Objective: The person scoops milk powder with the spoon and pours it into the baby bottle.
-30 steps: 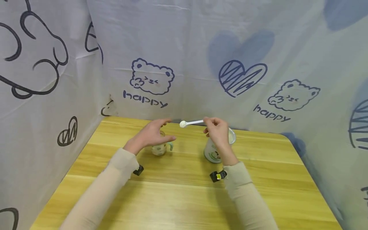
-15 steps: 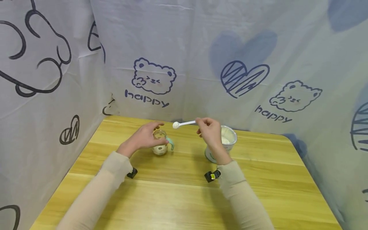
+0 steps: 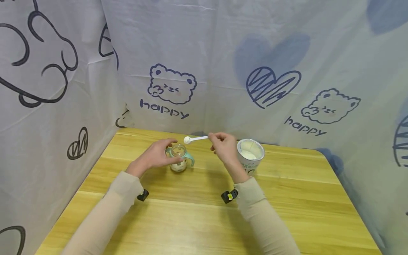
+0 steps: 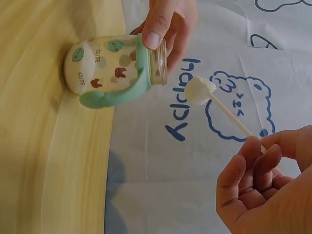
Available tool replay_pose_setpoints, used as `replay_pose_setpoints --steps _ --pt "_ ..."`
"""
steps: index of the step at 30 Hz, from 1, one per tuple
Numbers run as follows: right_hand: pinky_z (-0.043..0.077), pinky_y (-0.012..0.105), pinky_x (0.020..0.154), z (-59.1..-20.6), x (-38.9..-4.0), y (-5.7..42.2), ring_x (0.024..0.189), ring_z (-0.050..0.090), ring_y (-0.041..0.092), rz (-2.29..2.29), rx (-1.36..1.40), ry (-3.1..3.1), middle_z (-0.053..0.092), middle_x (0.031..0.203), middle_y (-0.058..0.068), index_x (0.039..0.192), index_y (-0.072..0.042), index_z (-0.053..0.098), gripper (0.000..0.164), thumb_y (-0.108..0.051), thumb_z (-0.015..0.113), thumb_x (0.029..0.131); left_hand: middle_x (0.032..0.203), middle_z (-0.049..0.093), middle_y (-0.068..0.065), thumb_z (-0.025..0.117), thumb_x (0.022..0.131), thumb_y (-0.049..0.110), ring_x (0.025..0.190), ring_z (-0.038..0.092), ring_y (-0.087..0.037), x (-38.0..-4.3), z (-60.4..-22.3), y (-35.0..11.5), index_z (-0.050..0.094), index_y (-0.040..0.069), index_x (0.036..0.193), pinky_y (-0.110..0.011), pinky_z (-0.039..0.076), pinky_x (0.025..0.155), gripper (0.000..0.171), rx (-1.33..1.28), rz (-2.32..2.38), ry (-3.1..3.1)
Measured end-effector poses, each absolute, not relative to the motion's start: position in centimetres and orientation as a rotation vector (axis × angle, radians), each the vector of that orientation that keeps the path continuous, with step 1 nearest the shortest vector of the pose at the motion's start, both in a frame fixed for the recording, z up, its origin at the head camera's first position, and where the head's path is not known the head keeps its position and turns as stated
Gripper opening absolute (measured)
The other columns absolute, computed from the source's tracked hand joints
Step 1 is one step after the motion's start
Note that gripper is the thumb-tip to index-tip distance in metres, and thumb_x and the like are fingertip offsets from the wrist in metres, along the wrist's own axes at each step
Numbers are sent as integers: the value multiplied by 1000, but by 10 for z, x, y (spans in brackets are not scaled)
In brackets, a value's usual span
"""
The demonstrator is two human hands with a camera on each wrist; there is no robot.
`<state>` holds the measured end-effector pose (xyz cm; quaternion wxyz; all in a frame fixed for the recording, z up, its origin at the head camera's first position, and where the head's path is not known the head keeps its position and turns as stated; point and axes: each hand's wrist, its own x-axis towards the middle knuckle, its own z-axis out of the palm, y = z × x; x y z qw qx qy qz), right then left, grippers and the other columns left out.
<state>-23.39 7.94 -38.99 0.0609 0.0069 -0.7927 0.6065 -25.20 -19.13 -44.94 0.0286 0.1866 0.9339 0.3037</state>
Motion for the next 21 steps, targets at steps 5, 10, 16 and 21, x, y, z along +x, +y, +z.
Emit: replay_pose_setpoints --steps 5,10,16,21 --pt "54 24 57 -391 -231 74 61 64 14 1803 57 -2439 66 73 -1 109 2 79 31 -27 70 101 146 61 -18 82 86 57 133 60 -37 -251 -455 -194 51 7 153 -58 49 113 89 589 950 2899" --pt "54 23 57 -392 -230 70 70 70 28 1783 57 -2466 69 78 1 108 -3 81 27 -27 72 101 146 62 -17 81 86 55 131 61 -36 -250 -460 -194 54 8 151 -55 51 112 84 584 946 2910" --pt "53 22 56 -394 -229 68 64 67 19 1779 94 -2469 70 77 2 109 -1 81 26 -25 72 100 147 62 -18 80 87 56 132 60 -38 -250 -460 -194 56 8 150 -56 50 113 83 574 944 2913" --pt "52 23 56 -396 -228 67 68 69 24 1764 120 -2481 69 73 1 108 -3 81 26 -26 72 101 146 62 -18 79 88 57 131 61 -37 -249 -460 -195 55 9 151 -57 51 112 83 569 938 2916"
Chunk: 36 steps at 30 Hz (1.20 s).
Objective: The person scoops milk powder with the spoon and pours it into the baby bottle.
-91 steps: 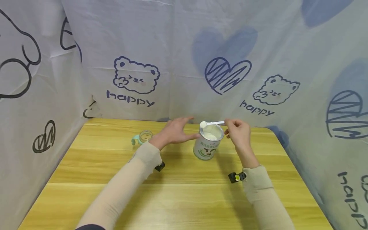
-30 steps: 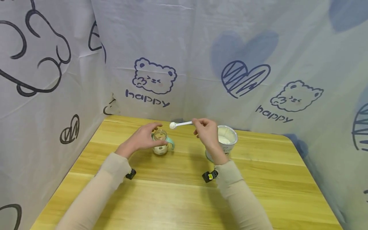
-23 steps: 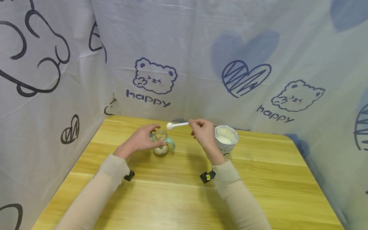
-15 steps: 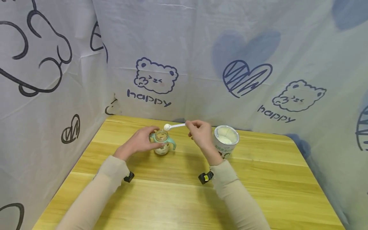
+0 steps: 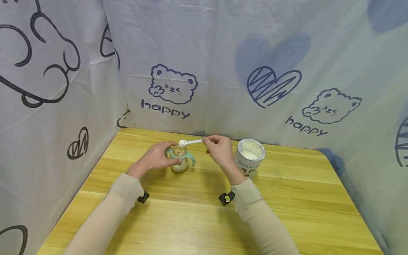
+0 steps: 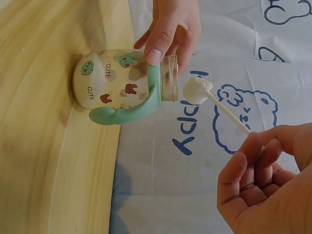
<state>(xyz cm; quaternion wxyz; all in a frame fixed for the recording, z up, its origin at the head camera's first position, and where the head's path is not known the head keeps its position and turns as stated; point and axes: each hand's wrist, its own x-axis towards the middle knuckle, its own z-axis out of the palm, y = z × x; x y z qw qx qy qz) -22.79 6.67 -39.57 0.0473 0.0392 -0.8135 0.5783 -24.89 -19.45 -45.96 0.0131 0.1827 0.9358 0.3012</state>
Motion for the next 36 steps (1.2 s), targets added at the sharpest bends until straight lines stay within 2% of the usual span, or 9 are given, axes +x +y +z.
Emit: replay_pose_setpoints --steps 7,12,14,19,27,31,36 --pt "49 25 57 -397 -228 65 65 66 15 1728 144 -2510 70 74 3 108 -5 82 24 -25 71 102 142 64 -16 80 87 58 127 63 -36 -249 -460 -194 55 9 151 -56 53 109 84 562 941 2916" --pt "45 25 53 -396 -226 64 70 69 25 1692 210 -2508 73 78 6 109 -5 82 24 -25 71 102 143 63 -16 80 87 58 129 62 -37 -249 -460 -194 55 9 151 -58 52 111 84 548 950 2911" --pt "44 25 51 -397 -226 63 69 69 24 1662 255 -2495 73 78 6 108 -4 82 24 -25 71 102 143 64 -16 80 87 59 129 62 -37 -250 -460 -194 55 10 151 -58 52 110 84 545 949 2912" --pt "42 23 50 -400 -226 62 61 59 13 1567 355 -2471 72 76 8 106 -4 82 21 -22 72 101 142 64 -15 80 87 58 128 62 -36 -250 -460 -193 56 11 151 -58 52 109 83 539 945 2914" --pt "34 23 49 -403 -228 61 53 43 13 1405 489 -2442 65 68 6 107 -6 82 21 -23 72 101 143 64 -16 81 87 58 128 63 -36 -251 -459 -194 56 11 151 -58 53 109 84 548 943 2920" --pt "33 22 49 -405 -229 61 51 41 12 1332 543 -2421 61 63 3 106 -7 82 20 -22 71 102 144 63 -17 80 86 60 129 62 -37 -251 -460 -195 56 10 151 -58 52 109 85 550 936 2922" --pt "35 22 51 -407 -231 61 53 44 11 1198 620 -2413 62 64 3 106 -6 82 18 -20 72 101 144 63 -18 80 87 60 130 62 -39 -251 -460 -195 56 10 151 -60 52 110 84 552 932 2924"
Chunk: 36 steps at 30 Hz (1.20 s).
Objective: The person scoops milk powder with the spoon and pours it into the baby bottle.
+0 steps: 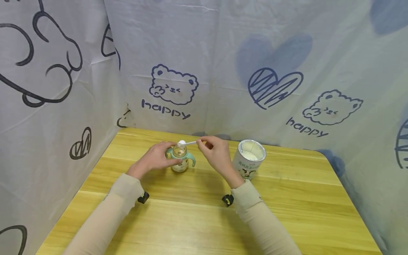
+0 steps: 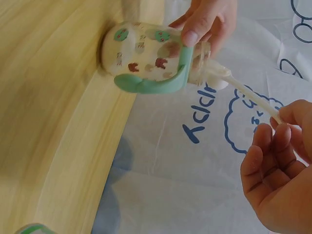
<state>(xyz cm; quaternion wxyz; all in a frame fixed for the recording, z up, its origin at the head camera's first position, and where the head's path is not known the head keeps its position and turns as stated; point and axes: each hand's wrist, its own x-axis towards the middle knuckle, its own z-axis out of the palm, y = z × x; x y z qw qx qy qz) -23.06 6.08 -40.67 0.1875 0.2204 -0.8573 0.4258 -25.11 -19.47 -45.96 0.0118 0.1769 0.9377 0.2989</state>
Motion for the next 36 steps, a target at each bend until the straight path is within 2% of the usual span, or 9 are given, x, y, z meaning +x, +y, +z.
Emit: replay_pose_setpoints --steps 7,17,23,36 --pt "34 22 54 -410 -232 63 57 44 11 999 769 -2381 59 67 1 104 -7 82 16 -18 71 101 143 64 -16 80 87 58 129 62 -37 -251 -459 -195 55 12 152 -60 52 110 84 544 936 2921" --pt "35 19 51 -413 -229 66 58 45 9 818 956 -2249 57 71 1 103 -8 80 10 -15 74 100 141 65 -17 79 88 57 128 62 -37 -249 -459 -195 54 9 153 -59 53 109 84 558 924 2931" --pt "37 18 51 -416 -230 67 58 47 9 710 1008 -2223 57 73 1 103 -9 79 8 -15 74 99 141 64 -17 79 88 58 128 62 -37 -249 -459 -194 53 9 153 -58 52 109 85 558 937 2924" --pt "43 23 48 -421 -230 68 54 51 10 529 1074 -2111 62 74 0 102 -13 79 6 -16 78 97 149 60 -19 77 89 58 134 59 -40 -249 -459 -195 52 8 154 -59 49 113 86 551 928 2915"
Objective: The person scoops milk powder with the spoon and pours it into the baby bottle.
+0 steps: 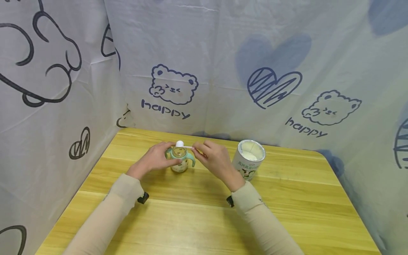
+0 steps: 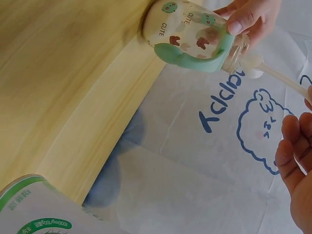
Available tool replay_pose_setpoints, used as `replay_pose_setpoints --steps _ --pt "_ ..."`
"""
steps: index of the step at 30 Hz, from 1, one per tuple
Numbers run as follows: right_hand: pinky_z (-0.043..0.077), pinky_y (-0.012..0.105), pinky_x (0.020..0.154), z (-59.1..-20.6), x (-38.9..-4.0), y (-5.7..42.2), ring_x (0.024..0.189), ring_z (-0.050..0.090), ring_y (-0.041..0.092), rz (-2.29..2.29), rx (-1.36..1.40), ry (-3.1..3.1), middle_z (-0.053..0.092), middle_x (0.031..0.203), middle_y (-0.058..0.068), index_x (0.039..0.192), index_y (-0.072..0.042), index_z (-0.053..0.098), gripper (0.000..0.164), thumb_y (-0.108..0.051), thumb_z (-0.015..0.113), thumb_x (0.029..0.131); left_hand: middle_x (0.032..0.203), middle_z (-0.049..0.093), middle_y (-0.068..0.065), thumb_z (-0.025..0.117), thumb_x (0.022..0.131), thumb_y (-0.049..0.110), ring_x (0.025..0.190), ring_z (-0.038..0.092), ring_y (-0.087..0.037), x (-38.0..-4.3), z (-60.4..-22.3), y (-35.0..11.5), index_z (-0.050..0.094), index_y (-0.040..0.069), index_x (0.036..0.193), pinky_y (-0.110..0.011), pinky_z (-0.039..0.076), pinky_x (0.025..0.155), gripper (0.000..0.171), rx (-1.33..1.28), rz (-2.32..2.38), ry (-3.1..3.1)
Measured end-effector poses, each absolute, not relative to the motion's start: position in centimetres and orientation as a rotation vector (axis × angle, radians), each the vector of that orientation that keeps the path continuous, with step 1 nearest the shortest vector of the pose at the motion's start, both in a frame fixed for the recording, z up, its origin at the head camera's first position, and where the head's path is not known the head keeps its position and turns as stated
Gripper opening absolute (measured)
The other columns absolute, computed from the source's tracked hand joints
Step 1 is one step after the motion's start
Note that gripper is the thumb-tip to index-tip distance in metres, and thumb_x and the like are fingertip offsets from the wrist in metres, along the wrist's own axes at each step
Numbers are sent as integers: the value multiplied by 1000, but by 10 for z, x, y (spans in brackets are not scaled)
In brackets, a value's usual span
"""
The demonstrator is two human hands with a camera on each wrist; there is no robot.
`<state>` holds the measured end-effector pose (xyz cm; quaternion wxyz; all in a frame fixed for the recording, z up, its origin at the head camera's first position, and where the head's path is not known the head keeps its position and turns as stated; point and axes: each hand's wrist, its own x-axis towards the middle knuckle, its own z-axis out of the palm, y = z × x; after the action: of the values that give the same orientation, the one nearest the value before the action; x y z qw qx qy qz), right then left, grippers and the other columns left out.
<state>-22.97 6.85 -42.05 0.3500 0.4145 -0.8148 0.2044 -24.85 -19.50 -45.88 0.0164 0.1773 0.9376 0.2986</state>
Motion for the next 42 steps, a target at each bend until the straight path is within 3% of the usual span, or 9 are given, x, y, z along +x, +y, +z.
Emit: replay_pose_setpoints --steps 25,36,42 --pt "41 24 46 -429 -233 71 53 45 11 266 1167 -1912 54 71 0 100 -16 77 15 -17 86 89 145 62 -17 78 89 58 131 61 -38 -249 -461 -194 53 12 153 -58 51 111 83 544 940 2922" --pt "35 24 45 -432 -235 74 53 37 10 155 1204 -1814 51 72 -1 105 -18 73 5 -22 73 101 147 61 -19 77 89 61 132 60 -39 -250 -463 -195 51 12 154 -59 51 111 86 544 936 2917" --pt "36 24 45 -434 -236 75 53 39 10 158 1217 -1816 52 71 -2 102 -18 73 9 -19 79 95 148 61 -17 78 88 60 134 59 -39 -250 -463 -195 54 14 152 -58 50 112 82 534 933 2918"
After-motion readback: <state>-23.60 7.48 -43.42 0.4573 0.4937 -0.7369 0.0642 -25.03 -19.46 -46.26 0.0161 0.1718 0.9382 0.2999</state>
